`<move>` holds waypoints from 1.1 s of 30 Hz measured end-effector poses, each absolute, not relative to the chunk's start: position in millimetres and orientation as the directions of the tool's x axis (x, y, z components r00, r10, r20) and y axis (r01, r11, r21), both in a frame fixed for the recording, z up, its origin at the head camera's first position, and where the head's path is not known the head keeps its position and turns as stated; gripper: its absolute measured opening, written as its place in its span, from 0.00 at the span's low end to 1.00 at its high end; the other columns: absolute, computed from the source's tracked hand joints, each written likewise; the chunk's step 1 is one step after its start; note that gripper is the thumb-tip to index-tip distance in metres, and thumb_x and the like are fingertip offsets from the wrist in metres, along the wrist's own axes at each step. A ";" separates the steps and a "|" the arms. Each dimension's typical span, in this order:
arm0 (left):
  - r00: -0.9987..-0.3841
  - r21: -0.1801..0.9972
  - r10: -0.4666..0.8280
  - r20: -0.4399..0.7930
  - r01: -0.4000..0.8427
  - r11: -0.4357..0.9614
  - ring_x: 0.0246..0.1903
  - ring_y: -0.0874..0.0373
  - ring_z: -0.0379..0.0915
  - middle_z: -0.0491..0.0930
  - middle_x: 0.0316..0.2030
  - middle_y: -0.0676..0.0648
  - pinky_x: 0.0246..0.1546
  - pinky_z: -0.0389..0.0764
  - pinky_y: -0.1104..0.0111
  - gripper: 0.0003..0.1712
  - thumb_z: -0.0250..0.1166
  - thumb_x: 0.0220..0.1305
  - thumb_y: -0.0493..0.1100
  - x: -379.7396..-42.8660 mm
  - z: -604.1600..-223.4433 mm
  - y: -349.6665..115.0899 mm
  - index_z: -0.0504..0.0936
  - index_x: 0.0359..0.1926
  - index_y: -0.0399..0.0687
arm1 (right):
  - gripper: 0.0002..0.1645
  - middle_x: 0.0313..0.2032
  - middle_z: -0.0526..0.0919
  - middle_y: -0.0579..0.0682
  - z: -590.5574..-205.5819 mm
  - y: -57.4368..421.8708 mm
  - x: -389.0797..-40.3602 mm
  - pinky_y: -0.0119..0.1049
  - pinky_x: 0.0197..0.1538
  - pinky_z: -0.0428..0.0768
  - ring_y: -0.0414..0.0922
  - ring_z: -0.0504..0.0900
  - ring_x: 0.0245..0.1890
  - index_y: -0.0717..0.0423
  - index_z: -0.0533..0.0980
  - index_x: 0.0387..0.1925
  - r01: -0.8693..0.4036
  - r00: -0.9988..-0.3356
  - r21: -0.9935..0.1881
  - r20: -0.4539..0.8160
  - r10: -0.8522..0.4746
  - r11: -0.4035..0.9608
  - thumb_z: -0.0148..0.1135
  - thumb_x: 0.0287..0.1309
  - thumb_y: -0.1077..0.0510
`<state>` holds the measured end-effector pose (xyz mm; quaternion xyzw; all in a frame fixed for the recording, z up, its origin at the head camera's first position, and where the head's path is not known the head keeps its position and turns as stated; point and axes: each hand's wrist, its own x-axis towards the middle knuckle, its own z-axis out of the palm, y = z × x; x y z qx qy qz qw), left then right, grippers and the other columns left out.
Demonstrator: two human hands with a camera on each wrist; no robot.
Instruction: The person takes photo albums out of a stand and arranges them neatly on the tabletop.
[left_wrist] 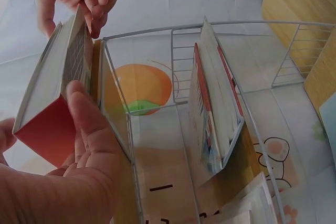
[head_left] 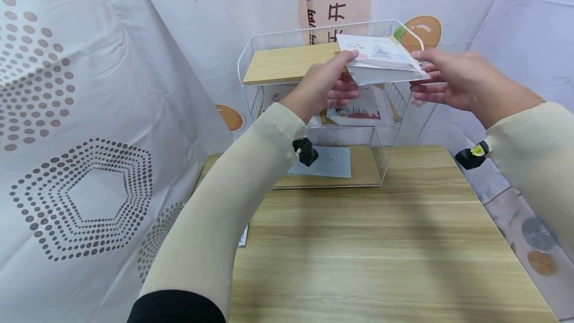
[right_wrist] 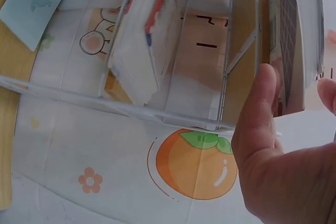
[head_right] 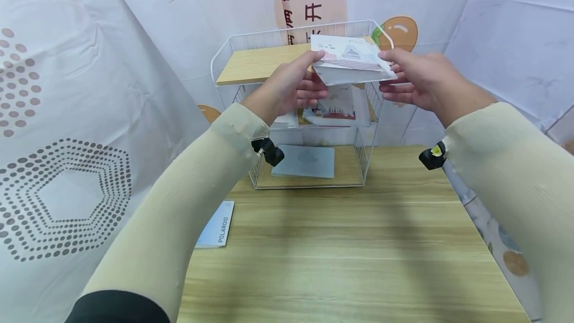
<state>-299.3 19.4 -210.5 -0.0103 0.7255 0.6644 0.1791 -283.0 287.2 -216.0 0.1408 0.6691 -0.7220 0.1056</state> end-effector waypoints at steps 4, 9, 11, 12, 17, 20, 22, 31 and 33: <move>-0.935 0.963 0.233 -0.268 -0.250 0.105 0.29 0.57 0.87 0.88 0.35 0.46 0.35 0.87 0.68 0.22 0.68 0.68 0.60 -300.3 -211.7 20.1 0.82 0.43 0.46 | 0.34 0.33 0.88 0.50 -216.7 282.8 -284.4 0.43 0.37 0.91 0.49 0.89 0.30 0.50 0.72 0.53 0.330 -0.940 -0.936 -0.338 0.052 -0.126 0.82 0.51 0.47; -0.936 0.969 0.251 -0.248 -0.241 0.061 0.31 0.55 0.88 0.88 0.35 0.45 0.35 0.89 0.68 0.17 0.70 0.67 0.52 -299.6 -214.6 18.0 0.82 0.42 0.42 | 0.28 0.32 0.89 0.51 -218.5 280.0 -283.6 0.40 0.37 0.91 0.49 0.90 0.29 0.51 0.76 0.47 0.333 -0.937 -0.932 -0.344 0.060 -0.141 0.83 0.50 0.53; -0.936 0.971 0.261 -0.238 -0.233 0.049 0.33 0.53 0.89 0.88 0.36 0.44 0.38 0.89 0.67 0.15 0.70 0.66 0.49 -299.1 -215.9 16.6 0.82 0.42 0.41 | 0.28 0.32 0.89 0.50 -219.3 279.9 -283.2 0.40 0.38 0.91 0.49 0.91 0.30 0.51 0.75 0.48 0.335 -0.937 -0.932 -0.345 0.055 -0.136 0.83 0.50 0.54; -0.935 0.972 0.266 -0.234 -0.230 0.045 0.35 0.53 0.89 0.88 0.36 0.43 0.40 0.90 0.66 0.14 0.70 0.66 0.47 -298.9 -216.5 15.9 0.81 0.42 0.41 | 0.28 0.32 0.89 0.50 -219.9 280.0 -283.1 0.40 0.38 0.91 0.49 0.91 0.31 0.51 0.75 0.48 0.335 -0.938 -0.932 -0.344 0.050 -0.135 0.83 0.50 0.55; -0.931 0.975 0.291 -0.220 -0.217 0.041 0.39 0.50 0.90 0.87 0.39 0.40 0.50 0.89 0.61 0.12 0.70 0.66 0.44 -297.7 -220.1 12.7 0.80 0.40 0.39 | 0.22 0.34 0.90 0.50 -223.4 279.7 -281.9 0.40 0.40 0.91 0.48 0.91 0.33 0.54 0.78 0.45 0.335 -0.940 -0.930 -0.342 0.020 -0.154 0.81 0.51 0.59; -0.933 0.978 0.294 -0.207 -0.204 0.041 0.38 0.50 0.89 0.86 0.38 0.41 0.51 0.89 0.61 0.12 0.70 0.66 0.43 -297.1 -221.9 11.6 0.80 0.39 0.38 | 0.17 0.34 0.91 0.51 -224.8 278.7 -280.3 0.40 0.39 0.91 0.47 0.91 0.33 0.55 0.81 0.42 0.328 -0.943 -0.929 -0.333 0.004 -0.175 0.80 0.53 0.61; -0.937 0.979 0.287 -0.202 -0.198 0.043 0.36 0.51 0.88 0.86 0.37 0.42 0.50 0.89 0.62 0.12 0.71 0.66 0.44 -297.3 -222.2 11.3 0.81 0.40 0.39 | 0.14 0.34 0.91 0.51 -225.2 278.2 -279.2 0.40 0.39 0.91 0.47 0.91 0.33 0.55 0.83 0.40 0.320 -0.946 -0.930 -0.325 -0.004 -0.182 0.80 0.53 0.61; -0.951 0.979 0.247 -0.184 -0.155 0.132 0.36 0.54 0.86 0.86 0.40 0.48 0.46 0.89 0.67 0.17 0.76 0.63 0.50 -296.7 -225.2 6.3 0.83 0.45 0.45 | 0.10 0.35 0.91 0.50 -234.9 276.2 -273.5 0.42 0.39 0.91 0.47 0.91 0.34 0.54 0.86 0.38 0.295 -0.955 -0.940 -0.295 -0.026 -0.171 0.79 0.54 0.63; -0.949 0.976 0.254 -0.187 -0.151 0.155 0.37 0.54 0.87 0.87 0.41 0.48 0.46 0.89 0.67 0.17 0.76 0.64 0.49 -295.9 -226.2 4.1 0.84 0.46 0.45 | 0.11 0.35 0.91 0.50 -238.3 274.8 -271.5 0.43 0.40 0.91 0.47 0.91 0.34 0.54 0.85 0.39 0.287 -0.958 -0.944 -0.285 -0.039 -0.163 0.78 0.55 0.64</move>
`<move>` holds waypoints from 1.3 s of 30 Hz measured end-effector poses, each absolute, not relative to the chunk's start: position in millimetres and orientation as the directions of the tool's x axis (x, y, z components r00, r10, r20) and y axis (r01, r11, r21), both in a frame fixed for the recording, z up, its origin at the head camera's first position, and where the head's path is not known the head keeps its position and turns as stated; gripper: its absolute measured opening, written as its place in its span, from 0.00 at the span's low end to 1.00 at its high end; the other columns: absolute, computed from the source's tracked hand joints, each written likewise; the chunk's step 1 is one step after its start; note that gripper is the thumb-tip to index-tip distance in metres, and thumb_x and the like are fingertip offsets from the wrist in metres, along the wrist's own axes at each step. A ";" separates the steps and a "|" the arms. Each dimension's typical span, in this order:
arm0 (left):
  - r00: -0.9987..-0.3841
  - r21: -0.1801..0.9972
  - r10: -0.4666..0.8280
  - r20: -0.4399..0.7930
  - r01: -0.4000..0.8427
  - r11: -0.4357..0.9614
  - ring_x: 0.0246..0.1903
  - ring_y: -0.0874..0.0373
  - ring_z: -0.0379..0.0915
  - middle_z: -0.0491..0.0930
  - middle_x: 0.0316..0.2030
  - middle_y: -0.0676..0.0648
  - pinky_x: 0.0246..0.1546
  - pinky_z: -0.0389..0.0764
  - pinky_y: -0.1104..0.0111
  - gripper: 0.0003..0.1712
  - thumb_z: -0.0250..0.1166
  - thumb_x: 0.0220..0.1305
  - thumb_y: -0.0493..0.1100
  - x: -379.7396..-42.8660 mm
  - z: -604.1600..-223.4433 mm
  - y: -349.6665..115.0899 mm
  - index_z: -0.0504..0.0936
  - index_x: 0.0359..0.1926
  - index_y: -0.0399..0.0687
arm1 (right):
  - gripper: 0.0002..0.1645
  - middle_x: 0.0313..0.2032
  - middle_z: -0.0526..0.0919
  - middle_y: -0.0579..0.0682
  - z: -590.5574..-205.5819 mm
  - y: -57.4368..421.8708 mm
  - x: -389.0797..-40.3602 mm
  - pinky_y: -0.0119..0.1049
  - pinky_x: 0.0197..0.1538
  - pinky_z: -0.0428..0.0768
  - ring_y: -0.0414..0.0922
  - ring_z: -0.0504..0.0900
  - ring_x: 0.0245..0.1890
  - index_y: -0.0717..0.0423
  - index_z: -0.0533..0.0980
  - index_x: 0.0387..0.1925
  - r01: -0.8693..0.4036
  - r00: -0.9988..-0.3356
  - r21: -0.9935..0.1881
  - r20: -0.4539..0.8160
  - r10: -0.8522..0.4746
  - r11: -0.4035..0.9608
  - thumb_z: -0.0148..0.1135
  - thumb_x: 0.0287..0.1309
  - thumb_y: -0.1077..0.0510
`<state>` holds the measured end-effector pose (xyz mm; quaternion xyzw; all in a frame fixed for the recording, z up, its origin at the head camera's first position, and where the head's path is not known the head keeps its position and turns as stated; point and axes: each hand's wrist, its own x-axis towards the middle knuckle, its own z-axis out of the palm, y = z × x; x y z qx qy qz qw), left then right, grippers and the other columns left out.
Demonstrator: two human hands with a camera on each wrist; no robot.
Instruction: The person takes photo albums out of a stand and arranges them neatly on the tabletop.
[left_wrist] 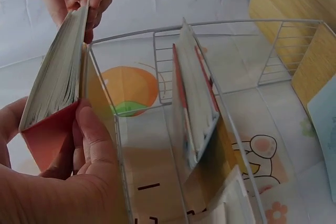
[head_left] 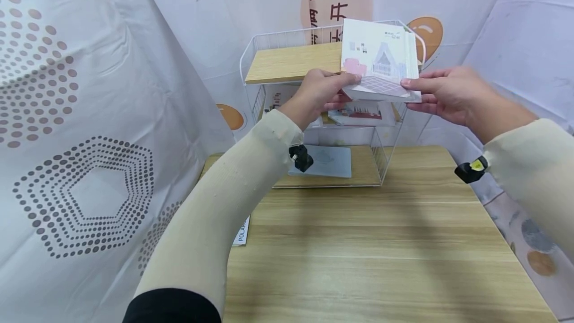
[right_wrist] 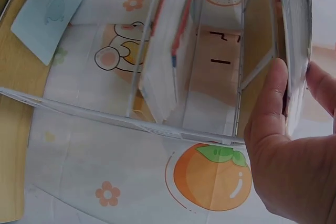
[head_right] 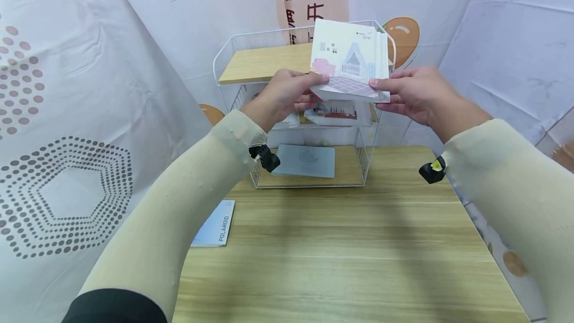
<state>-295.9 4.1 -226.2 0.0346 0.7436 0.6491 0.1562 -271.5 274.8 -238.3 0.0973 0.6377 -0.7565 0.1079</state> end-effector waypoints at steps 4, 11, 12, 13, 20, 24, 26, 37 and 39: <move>-0.942 0.967 0.263 -0.206 -0.156 0.200 0.39 0.54 0.88 0.89 0.41 0.50 0.43 0.88 0.69 0.14 0.76 0.63 0.48 -294.1 -228.2 0.8 0.85 0.45 0.47 | 0.11 0.35 0.91 0.50 -243.5 273.7 -268.1 0.42 0.39 0.91 0.47 0.91 0.34 0.53 0.84 0.40 0.270 -0.962 -0.954 -0.263 -0.067 -0.131 0.77 0.56 0.64; -0.938 0.964 0.296 -0.180 -0.107 0.245 0.35 0.54 0.87 0.89 0.41 0.50 0.40 0.88 0.69 0.17 0.77 0.62 0.46 -290.6 -234.1 -2.3 0.85 0.49 0.46 | 0.10 0.36 0.91 0.47 -250.4 272.9 -263.0 0.39 0.40 0.91 0.44 0.90 0.35 0.50 0.85 0.39 0.239 -0.969 -0.971 -0.237 -0.065 -0.028 0.78 0.55 0.61; -0.938 0.963 0.298 -0.174 -0.100 0.250 0.36 0.53 0.87 0.88 0.42 0.50 0.40 0.88 0.69 0.18 0.77 0.62 0.46 -290.4 -234.9 -2.6 0.85 0.49 0.46 | 0.10 0.36 0.91 0.46 -251.1 272.7 -262.5 0.39 0.39 0.91 0.43 0.90 0.35 0.50 0.86 0.38 0.235 -0.970 -0.972 -0.233 -0.064 -0.014 0.78 0.55 0.60; -0.938 0.963 0.301 -0.170 -0.093 0.254 0.37 0.53 0.87 0.88 0.42 0.50 0.41 0.88 0.68 0.18 0.77 0.62 0.46 -289.9 -235.5 -3.0 0.85 0.49 0.46 | 0.10 0.36 0.90 0.46 -251.9 272.6 -262.2 0.39 0.40 0.91 0.43 0.90 0.35 0.50 0.86 0.38 0.230 -0.971 -0.973 -0.229 -0.064 -0.004 0.78 0.55 0.60; -0.938 0.958 0.309 -0.155 -0.068 0.277 0.44 0.51 0.87 0.87 0.44 0.51 0.45 0.88 0.67 0.18 0.76 0.63 0.47 -286.7 -239.1 -5.5 0.84 0.50 0.47 | 0.12 0.36 0.90 0.45 -256.0 271.0 -257.6 0.38 0.41 0.90 0.42 0.90 0.35 0.49 0.84 0.40 0.207 -0.976 -0.977 -0.210 -0.059 0.056 0.79 0.55 0.58; -0.944 0.959 0.306 -0.124 -0.034 0.283 0.40 0.54 0.88 0.86 0.44 0.51 0.46 0.88 0.66 0.18 0.75 0.64 0.48 -284.8 -242.7 -8.5 0.83 0.51 0.47 | 0.15 0.37 0.89 0.44 -258.2 268.4 -253.6 0.38 0.42 0.90 0.42 0.90 0.36 0.50 0.82 0.42 0.194 -0.979 -0.978 -0.198 -0.056 0.078 0.79 0.54 0.57; -0.943 0.960 0.313 -0.113 -0.023 0.280 0.40 0.54 0.88 0.86 0.44 0.51 0.49 0.88 0.64 0.19 0.75 0.64 0.48 -284.3 -244.8 -10.8 0.83 0.51 0.46 | 0.17 0.37 0.89 0.44 -259.8 266.4 -252.1 0.38 0.42 0.90 0.42 0.89 0.36 0.50 0.81 0.43 0.187 -0.980 -0.978 -0.192 -0.050 0.094 0.80 0.54 0.56; -0.946 0.972 0.314 -0.084 -0.008 0.236 0.42 0.49 0.89 0.86 0.43 0.48 0.50 0.88 0.60 0.19 0.75 0.63 0.45 -276.8 -252.3 -22.9 0.83 0.51 0.44 | 0.24 0.39 0.88 0.41 -267.8 255.5 -243.8 0.39 0.46 0.90 0.40 0.89 0.39 0.51 0.79 0.49 0.156 -0.985 -0.977 -0.166 -0.056 0.147 0.80 0.53 0.52; -0.947 0.971 0.310 -0.081 -0.005 0.239 0.43 0.48 0.89 0.86 0.43 0.48 0.48 0.89 0.62 0.18 0.75 0.63 0.46 -275.5 -253.5 -25.4 0.84 0.51 0.44 | 0.24 0.39 0.88 0.41 -268.3 253.1 -242.1 0.39 0.46 0.90 0.40 0.89 0.39 0.51 0.78 0.49 0.158 -0.984 -0.976 -0.168 -0.057 0.148 0.80 0.54 0.51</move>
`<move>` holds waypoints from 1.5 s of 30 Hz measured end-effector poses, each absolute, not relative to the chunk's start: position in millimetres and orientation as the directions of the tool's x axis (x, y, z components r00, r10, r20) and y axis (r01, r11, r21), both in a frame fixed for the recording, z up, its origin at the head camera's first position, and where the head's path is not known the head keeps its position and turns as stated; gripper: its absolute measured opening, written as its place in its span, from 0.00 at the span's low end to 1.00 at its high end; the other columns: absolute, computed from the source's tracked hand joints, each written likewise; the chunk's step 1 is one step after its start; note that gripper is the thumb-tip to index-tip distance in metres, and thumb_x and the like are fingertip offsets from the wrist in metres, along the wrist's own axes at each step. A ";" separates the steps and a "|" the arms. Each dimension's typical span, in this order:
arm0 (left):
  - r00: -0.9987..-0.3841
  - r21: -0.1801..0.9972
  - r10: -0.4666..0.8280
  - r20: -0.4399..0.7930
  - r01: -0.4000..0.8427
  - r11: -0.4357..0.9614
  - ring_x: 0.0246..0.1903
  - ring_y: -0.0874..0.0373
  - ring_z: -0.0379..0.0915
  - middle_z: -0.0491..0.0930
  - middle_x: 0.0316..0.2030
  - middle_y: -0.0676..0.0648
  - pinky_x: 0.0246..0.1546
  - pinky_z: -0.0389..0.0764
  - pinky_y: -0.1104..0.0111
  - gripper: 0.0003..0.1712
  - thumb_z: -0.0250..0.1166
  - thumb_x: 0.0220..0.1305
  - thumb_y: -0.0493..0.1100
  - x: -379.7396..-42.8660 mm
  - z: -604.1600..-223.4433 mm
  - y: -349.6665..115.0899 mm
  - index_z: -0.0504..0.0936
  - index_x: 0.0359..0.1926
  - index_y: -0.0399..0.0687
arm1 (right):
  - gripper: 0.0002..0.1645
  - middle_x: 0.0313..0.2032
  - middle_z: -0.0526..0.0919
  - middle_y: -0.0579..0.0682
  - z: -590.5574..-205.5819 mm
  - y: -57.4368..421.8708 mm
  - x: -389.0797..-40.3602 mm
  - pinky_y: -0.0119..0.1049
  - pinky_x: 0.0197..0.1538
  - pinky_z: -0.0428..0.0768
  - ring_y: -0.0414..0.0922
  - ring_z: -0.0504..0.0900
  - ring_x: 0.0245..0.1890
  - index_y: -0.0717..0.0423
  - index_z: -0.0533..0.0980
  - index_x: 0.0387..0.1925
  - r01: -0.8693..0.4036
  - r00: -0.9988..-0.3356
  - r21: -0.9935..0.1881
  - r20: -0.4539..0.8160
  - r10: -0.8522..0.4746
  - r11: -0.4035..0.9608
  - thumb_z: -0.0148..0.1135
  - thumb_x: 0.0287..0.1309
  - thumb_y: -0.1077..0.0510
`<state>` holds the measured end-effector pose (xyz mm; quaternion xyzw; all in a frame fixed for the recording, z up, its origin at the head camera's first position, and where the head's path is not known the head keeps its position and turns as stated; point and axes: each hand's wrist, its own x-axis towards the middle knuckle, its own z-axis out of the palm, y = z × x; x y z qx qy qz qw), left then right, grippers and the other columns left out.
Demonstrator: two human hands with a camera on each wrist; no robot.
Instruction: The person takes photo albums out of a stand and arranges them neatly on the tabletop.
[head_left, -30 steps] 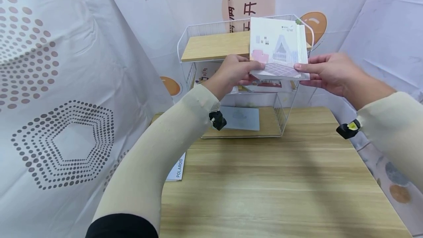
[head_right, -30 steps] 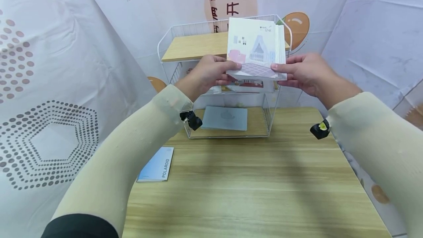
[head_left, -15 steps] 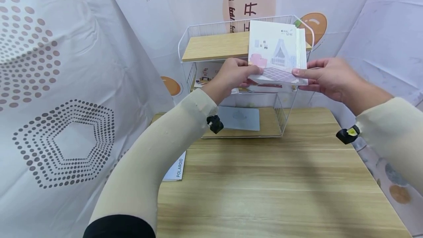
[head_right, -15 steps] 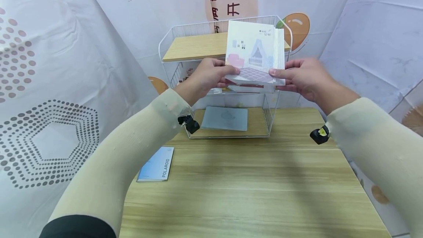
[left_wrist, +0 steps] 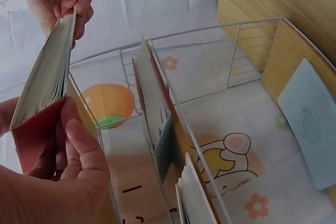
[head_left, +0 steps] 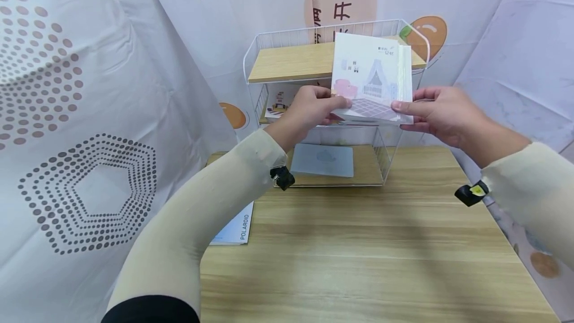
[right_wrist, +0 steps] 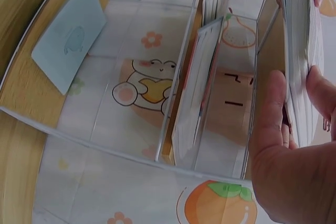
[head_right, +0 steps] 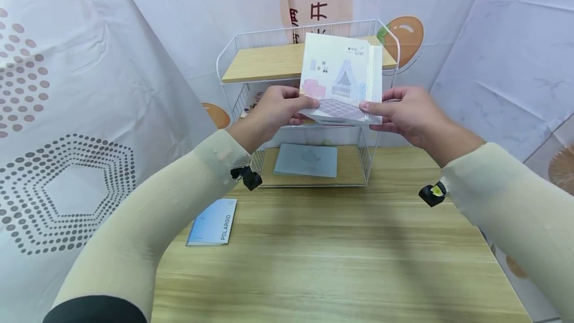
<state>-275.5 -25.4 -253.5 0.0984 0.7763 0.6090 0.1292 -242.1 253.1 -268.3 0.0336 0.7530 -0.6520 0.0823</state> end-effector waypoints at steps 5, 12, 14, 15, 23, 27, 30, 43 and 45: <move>-0.946 0.967 0.319 -0.060 0.024 0.254 0.42 0.49 0.89 0.86 0.44 0.47 0.47 0.88 0.63 0.18 0.74 0.64 0.47 -271.0 -255.0 -33.1 0.84 0.51 0.46 | 0.27 0.40 0.88 0.41 -268.7 247.1 -236.4 0.39 0.45 0.90 0.41 0.89 0.39 0.53 0.77 0.50 0.159 -0.984 -0.976 -0.169 -0.053 0.151 0.81 0.53 0.50; -0.945 0.964 0.323 -0.053 0.036 0.264 0.41 0.53 0.87 0.85 0.46 0.47 0.49 0.88 0.62 0.21 0.74 0.64 0.49 -266.6 -260.3 -45.4 0.83 0.53 0.46 | 0.30 0.40 0.88 0.40 -274.2 237.1 -231.2 0.39 0.47 0.90 0.39 0.88 0.41 0.57 0.74 0.53 0.123 -0.987 -0.976 -0.140 -0.083 0.179 0.79 0.56 0.50; -0.944 0.964 0.326 -0.058 0.032 0.265 0.41 0.53 0.87 0.85 0.46 0.47 0.51 0.88 0.60 0.20 0.74 0.64 0.49 -265.3 -262.6 -49.2 0.83 0.53 0.47 | 0.29 0.40 0.88 0.40 -276.6 233.8 -230.4 0.40 0.47 0.90 0.39 0.88 0.40 0.58 0.74 0.53 0.119 -0.987 -0.978 -0.135 -0.089 0.171 0.78 0.57 0.51; -0.943 0.964 0.329 -0.057 0.034 0.264 0.42 0.52 0.87 0.85 0.46 0.47 0.53 0.87 0.58 0.20 0.74 0.64 0.49 -264.3 -263.7 -51.3 0.84 0.53 0.47 | 0.30 0.40 0.88 0.40 -277.6 232.0 -229.9 0.40 0.47 0.90 0.39 0.89 0.40 0.59 0.73 0.53 0.118 -0.987 -0.979 -0.134 -0.089 0.169 0.78 0.57 0.51; -0.939 0.968 0.341 -0.039 0.049 0.248 0.43 0.52 0.84 0.85 0.46 0.47 0.52 0.88 0.58 0.18 0.75 0.63 0.50 -256.3 -273.2 -66.7 0.85 0.51 0.49 | 0.31 0.38 0.91 0.40 -283.5 220.4 -224.2 0.41 0.44 0.90 0.40 0.89 0.40 0.61 0.70 0.53 0.120 -0.984 -0.982 -0.138 -0.117 0.144 0.77 0.57 0.53; -0.938 0.970 0.346 -0.024 0.062 0.234 0.42 0.54 0.83 0.86 0.46 0.46 0.51 0.88 0.57 0.17 0.75 0.63 0.48 -252.6 -275.8 -71.7 0.86 0.49 0.48 | 0.30 0.39 0.91 0.40 -286.8 216.0 -221.7 0.40 0.44 0.90 0.40 0.89 0.40 0.61 0.70 0.53 0.110 -0.983 -0.982 -0.130 -0.129 0.153 0.77 0.58 0.53; -0.939 0.974 0.344 -0.018 0.060 0.216 0.42 0.55 0.82 0.86 0.46 0.46 0.52 0.88 0.57 0.17 0.75 0.63 0.47 -249.7 -278.0 -75.9 0.86 0.50 0.47 | 0.33 0.39 0.91 0.40 -289.2 212.3 -219.9 0.40 0.46 0.90 0.40 0.89 0.41 0.62 0.69 0.55 0.102 -0.983 -0.979 -0.126 -0.135 0.175 0.77 0.58 0.52; -0.935 0.975 0.355 0.015 0.092 0.202 0.45 0.52 0.81 0.85 0.48 0.46 0.50 0.87 0.59 0.19 0.74 0.64 0.47 -233.0 -288.1 -96.9 0.85 0.54 0.50 | 0.36 0.41 0.90 0.42 -298.3 194.0 -211.9 0.45 0.48 0.90 0.43 0.89 0.42 0.61 0.69 0.56 0.061 -0.986 -0.973 -0.093 -0.138 0.221 0.79 0.55 0.50; -0.937 0.973 0.349 0.016 0.095 0.209 0.45 0.52 0.80 0.85 0.49 0.47 0.50 0.87 0.60 0.19 0.74 0.64 0.48 -231.2 -289.6 -99.2 0.85 0.55 0.51 | 0.37 0.41 0.90 0.42 -299.1 192.2 -211.0 0.46 0.49 0.90 0.43 0.89 0.42 0.60 0.69 0.56 0.063 -0.985 -0.972 -0.096 -0.141 0.225 0.79 0.55 0.50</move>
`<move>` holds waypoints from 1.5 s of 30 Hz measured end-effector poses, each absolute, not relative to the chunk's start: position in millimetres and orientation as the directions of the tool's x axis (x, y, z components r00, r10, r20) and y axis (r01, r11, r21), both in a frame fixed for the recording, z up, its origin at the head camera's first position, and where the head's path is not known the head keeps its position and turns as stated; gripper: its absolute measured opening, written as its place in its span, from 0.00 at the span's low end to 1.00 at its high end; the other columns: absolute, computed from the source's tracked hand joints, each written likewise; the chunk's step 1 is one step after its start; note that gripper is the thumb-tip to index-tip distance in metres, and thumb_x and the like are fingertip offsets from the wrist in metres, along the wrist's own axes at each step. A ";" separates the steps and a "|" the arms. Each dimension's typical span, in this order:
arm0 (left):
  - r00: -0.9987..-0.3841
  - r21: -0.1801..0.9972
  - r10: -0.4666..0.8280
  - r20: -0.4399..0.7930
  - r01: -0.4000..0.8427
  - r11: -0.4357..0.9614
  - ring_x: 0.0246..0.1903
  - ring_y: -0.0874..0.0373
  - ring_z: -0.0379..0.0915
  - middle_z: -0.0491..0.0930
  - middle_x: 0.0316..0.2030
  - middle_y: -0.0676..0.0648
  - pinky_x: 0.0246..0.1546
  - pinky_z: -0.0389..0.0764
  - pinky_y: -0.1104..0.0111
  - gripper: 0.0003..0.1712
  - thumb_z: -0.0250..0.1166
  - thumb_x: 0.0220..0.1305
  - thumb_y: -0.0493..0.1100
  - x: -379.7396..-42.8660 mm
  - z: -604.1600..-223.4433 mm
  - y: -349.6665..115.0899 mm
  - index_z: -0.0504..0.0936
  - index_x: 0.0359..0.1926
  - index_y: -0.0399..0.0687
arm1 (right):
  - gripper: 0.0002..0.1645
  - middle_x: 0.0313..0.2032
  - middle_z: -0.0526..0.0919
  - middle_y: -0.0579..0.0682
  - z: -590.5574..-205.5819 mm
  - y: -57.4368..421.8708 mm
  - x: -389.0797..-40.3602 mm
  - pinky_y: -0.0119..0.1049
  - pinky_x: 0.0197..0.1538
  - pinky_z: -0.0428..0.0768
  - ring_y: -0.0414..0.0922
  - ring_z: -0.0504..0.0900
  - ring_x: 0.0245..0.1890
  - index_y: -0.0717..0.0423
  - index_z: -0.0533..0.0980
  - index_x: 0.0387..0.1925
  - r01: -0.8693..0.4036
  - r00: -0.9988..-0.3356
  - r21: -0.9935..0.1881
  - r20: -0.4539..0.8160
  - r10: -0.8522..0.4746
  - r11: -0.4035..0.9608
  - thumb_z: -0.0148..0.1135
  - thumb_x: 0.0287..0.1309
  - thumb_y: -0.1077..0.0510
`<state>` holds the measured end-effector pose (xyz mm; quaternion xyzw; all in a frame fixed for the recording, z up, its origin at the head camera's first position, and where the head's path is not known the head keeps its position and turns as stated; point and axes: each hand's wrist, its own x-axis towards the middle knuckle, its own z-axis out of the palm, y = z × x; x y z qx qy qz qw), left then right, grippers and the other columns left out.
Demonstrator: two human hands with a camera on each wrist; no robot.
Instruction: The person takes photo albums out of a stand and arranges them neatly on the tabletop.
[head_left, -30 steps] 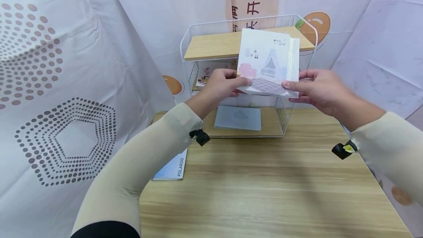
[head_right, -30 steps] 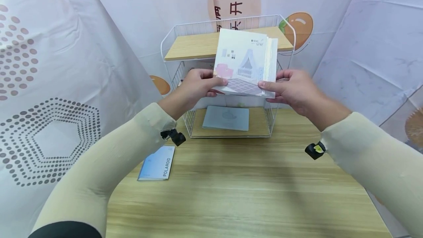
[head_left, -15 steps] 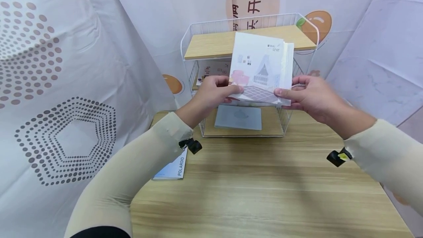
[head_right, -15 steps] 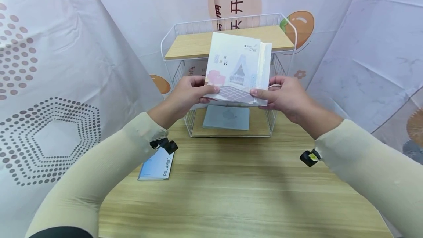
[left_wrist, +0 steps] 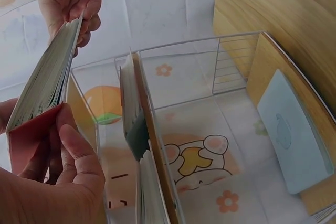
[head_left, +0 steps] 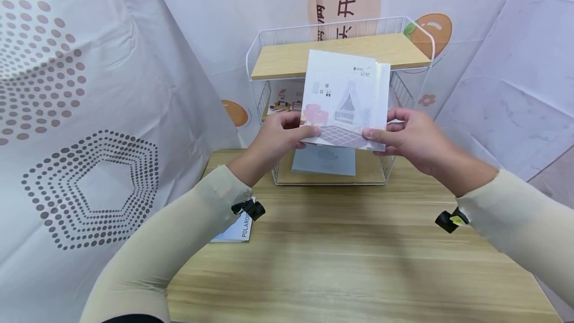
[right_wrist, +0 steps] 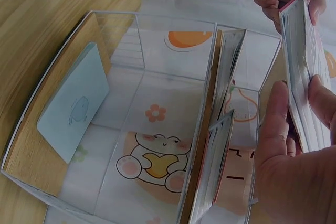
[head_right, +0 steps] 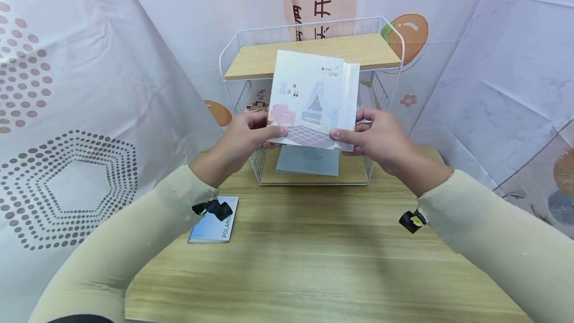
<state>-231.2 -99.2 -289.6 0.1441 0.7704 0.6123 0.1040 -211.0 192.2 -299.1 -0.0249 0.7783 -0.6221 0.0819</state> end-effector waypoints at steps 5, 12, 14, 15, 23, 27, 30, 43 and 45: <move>-0.937 0.974 0.348 0.030 0.105 0.198 0.45 0.51 0.80 0.85 0.49 0.47 0.46 0.88 0.62 0.20 0.74 0.64 0.48 -226.8 -293.4 -103.2 0.85 0.55 0.52 | 0.35 0.41 0.90 0.42 -302.0 189.1 -209.7 0.44 0.46 0.90 0.42 0.89 0.41 0.59 0.69 0.56 0.053 -0.985 -0.973 -0.088 -0.146 0.225 0.80 0.55 0.51; -0.945 0.981 0.325 0.030 0.090 0.171 0.44 0.52 0.81 0.83 0.48 0.44 0.48 0.88 0.58 0.21 0.74 0.63 0.46 -217.8 -300.7 -110.0 0.85 0.56 0.48 | 0.37 0.41 0.91 0.43 -308.8 183.2 -207.6 0.47 0.46 0.90 0.42 0.90 0.41 0.60 0.71 0.58 0.046 -0.986 -0.970 -0.083 -0.144 0.239 0.81 0.53 0.51; -0.943 0.982 0.331 0.043 0.100 0.158 0.44 0.52 0.80 0.83 0.48 0.43 0.47 0.88 0.59 0.20 0.74 0.64 0.45 -216.3 -303.3 -112.2 0.85 0.56 0.47 | 0.37 0.41 0.91 0.43 -311.8 181.2 -207.6 0.48 0.47 0.90 0.42 0.90 0.41 0.60 0.71 0.58 0.045 -0.986 -0.972 -0.081 -0.146 0.232 0.81 0.53 0.51; -0.942 0.983 0.333 0.046 0.102 0.153 0.44 0.52 0.80 0.82 0.48 0.43 0.47 0.87 0.60 0.20 0.73 0.64 0.45 -215.3 -304.2 -113.2 0.85 0.55 0.46 | 0.37 0.41 0.91 0.43 -313.2 180.3 -207.6 0.48 0.46 0.90 0.42 0.90 0.41 0.61 0.72 0.58 0.043 -0.986 -0.973 -0.078 -0.146 0.227 0.81 0.53 0.52; -0.944 0.987 0.328 0.022 0.073 0.143 0.44 0.52 0.80 0.82 0.48 0.43 0.44 0.87 0.64 0.20 0.73 0.64 0.44 -212.8 -315.5 -120.2 0.85 0.55 0.47 | 0.37 0.43 0.91 0.46 -326.1 175.6 -205.5 0.46 0.45 0.91 0.42 0.90 0.42 0.62 0.72 0.58 0.049 -0.981 -0.974 -0.089 -0.171 0.222 0.80 0.54 0.50; -0.951 0.987 0.310 -0.012 0.040 0.158 0.44 0.51 0.80 0.82 0.49 0.42 0.49 0.87 0.58 0.22 0.74 0.63 0.45 -210.3 -322.8 -123.2 0.84 0.57 0.46 | 0.38 0.43 0.90 0.48 -332.5 172.5 -203.7 0.46 0.45 0.91 0.43 0.90 0.40 0.63 0.71 0.57 0.059 -0.978 -0.969 -0.105 -0.181 0.241 0.80 0.54 0.50; -0.952 0.986 0.305 -0.029 0.022 0.163 0.45 0.50 0.80 0.81 0.50 0.42 0.54 0.86 0.51 0.23 0.74 0.63 0.45 -208.1 -329.6 -125.9 0.83 0.58 0.45 | 0.38 0.43 0.90 0.52 -338.0 169.7 -202.6 0.47 0.45 0.90 0.45 0.90 0.40 0.63 0.71 0.57 0.071 -0.976 -0.967 -0.118 -0.182 0.246 0.80 0.53 0.50; -0.950 0.994 0.311 -0.036 -0.001 0.110 0.48 0.49 0.82 0.81 0.52 0.41 0.50 0.88 0.60 0.23 0.74 0.64 0.45 -201.9 -354.3 -134.3 0.83 0.59 0.45 | 0.35 0.40 0.91 0.49 -363.6 163.4 -202.0 0.45 0.43 0.91 0.43 0.88 0.37 0.62 0.72 0.54 0.090 -0.973 -0.972 -0.132 -0.188 0.219 0.81 0.52 0.52; -0.949 0.995 0.313 -0.036 -0.005 0.097 0.48 0.49 0.81 0.80 0.52 0.41 0.51 0.88 0.58 0.24 0.74 0.64 0.45 -200.5 -358.2 -136.5 0.83 0.59 0.45 | 0.36 0.40 0.91 0.49 -367.1 162.3 -201.2 0.44 0.43 0.90 0.43 0.88 0.37 0.61 0.73 0.54 0.092 -0.974 -0.971 -0.134 -0.184 0.220 0.82 0.51 0.51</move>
